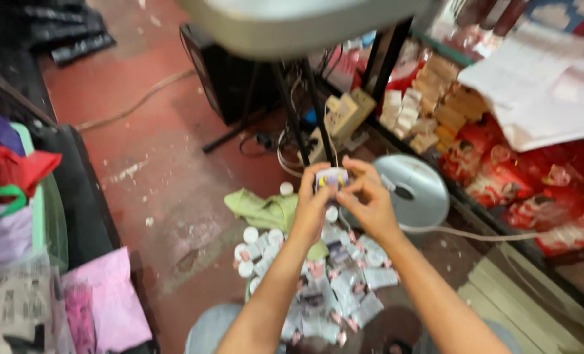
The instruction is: Sorting and organizing small cosmetic boxes and sachets on the floor and then stacking them on a shelf.
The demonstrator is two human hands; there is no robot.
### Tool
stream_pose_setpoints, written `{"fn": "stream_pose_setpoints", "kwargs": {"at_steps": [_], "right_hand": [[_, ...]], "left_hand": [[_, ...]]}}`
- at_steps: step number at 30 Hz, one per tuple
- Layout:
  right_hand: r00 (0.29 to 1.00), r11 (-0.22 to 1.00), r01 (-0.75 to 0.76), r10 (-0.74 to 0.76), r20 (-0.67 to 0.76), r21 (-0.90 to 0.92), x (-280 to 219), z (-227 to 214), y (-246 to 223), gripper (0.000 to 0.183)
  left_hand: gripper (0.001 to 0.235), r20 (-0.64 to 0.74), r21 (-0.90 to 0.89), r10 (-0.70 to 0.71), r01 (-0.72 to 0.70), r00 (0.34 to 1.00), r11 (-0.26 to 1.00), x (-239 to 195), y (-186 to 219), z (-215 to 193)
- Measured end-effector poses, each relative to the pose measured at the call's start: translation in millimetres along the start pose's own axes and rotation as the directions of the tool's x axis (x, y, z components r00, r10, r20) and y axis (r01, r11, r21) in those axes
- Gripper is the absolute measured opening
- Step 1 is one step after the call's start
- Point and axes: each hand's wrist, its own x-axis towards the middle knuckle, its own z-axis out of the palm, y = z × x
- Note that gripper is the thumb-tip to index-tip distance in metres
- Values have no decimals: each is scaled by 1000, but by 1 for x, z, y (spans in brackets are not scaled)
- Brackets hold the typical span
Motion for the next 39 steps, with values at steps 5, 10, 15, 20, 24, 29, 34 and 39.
{"fn": "stream_pose_setpoints", "kwargs": {"at_steps": [5,10,15,20,24,29,34,39], "right_hand": [[940,894,-332,341,21,300,1,4,-1,36],[853,798,-520,500,147,305,8,-14,-4,63],[825,792,-564,551,123,236,10,-31,-6,59],[866,863,-487,457,204,134,13,-41,-5,61],[874,894,-438,398,280,97,14,-33,-9,68],[850,879,-454,377,367,148,17,-46,-13,69],[860,908,-399,322,395,130,13,-48,-14,71],[838,801,-532,452,305,274,13,-43,-26,65]], "left_hand": [[56,80,157,108,-120,991,980,2,4,-4],[57,174,267,186,-228,967,936,8,-5,-14],[69,328,384,23,-156,944,910,7,9,-12],[67,232,269,-194,129,953,955,7,5,-13],[65,246,237,-89,29,965,971,8,-2,-21],[68,344,239,-214,135,914,962,2,17,-24],[64,399,288,-290,181,870,940,1,12,-27],[57,362,372,-170,25,916,928,-3,29,-19]]}}
